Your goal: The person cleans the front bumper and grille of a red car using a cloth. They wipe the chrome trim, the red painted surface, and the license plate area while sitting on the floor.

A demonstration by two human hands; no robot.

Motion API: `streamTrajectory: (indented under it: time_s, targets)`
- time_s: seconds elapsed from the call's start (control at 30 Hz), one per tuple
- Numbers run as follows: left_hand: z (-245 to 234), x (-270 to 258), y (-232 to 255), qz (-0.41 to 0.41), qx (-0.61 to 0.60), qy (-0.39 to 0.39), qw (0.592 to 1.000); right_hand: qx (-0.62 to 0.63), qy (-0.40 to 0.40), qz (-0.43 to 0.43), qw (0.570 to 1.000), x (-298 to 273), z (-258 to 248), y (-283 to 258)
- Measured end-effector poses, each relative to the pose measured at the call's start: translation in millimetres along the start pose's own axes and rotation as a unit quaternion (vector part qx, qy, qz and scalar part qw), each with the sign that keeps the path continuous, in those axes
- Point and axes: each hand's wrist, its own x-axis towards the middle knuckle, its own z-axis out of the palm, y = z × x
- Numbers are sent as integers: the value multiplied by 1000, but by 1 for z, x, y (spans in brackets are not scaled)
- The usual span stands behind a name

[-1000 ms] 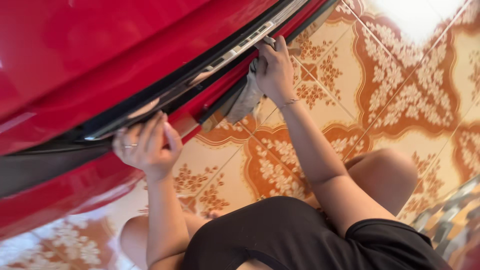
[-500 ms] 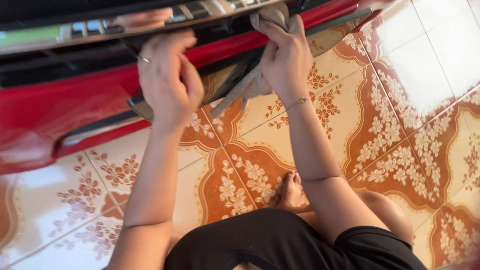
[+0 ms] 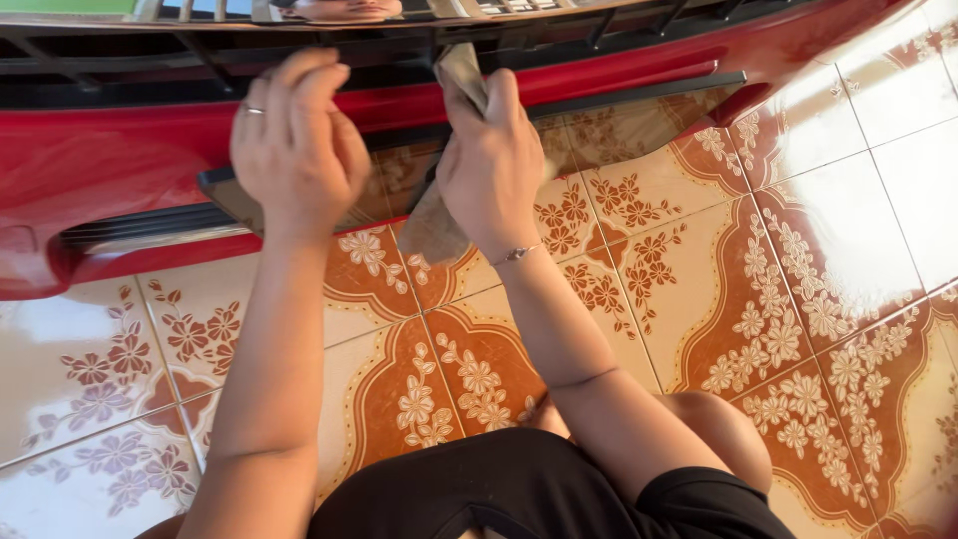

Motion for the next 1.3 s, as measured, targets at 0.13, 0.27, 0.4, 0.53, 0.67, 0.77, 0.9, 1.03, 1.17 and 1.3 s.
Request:
streamTrajectory:
  time_s: [0.13,0.27,0.4,0.53,0.67,0.77,0.9,1.03,1.17,1.3]
  targets:
    - [2,-3,4,-14,14,-1,1000,63,-87,104,989,8,-8,47]
    - [9,0,10,-17,38,17,999,22,11,148,989,12,-34,114]
    - [14,-4,8,-3,57,28,998,-134,-42,91,986,8,-12,106]
    - [16,-11,6,2,62,21,998,-74,-26,84,993,4,-19,88]
    - [15,-11,6,12,60,21,998,-76,-32,108,991,27,-45,109]
    - [13,-7,14,-22,55,4,998,-74,0,50,996,21,-25,83]
    - [22,12,50,-37,-32,32,998,38,-35,74,996,4,-30,109]
    - [56,36,98,18,-134,-42,990,190,54,212,957,3,-35,169]
    - [105,55,116,72,-40,-68,994,52,35,120,991,8,-35,160]
    - [116,47,115,69,19,-47,996,-19,-82,162,983,23,-48,146]
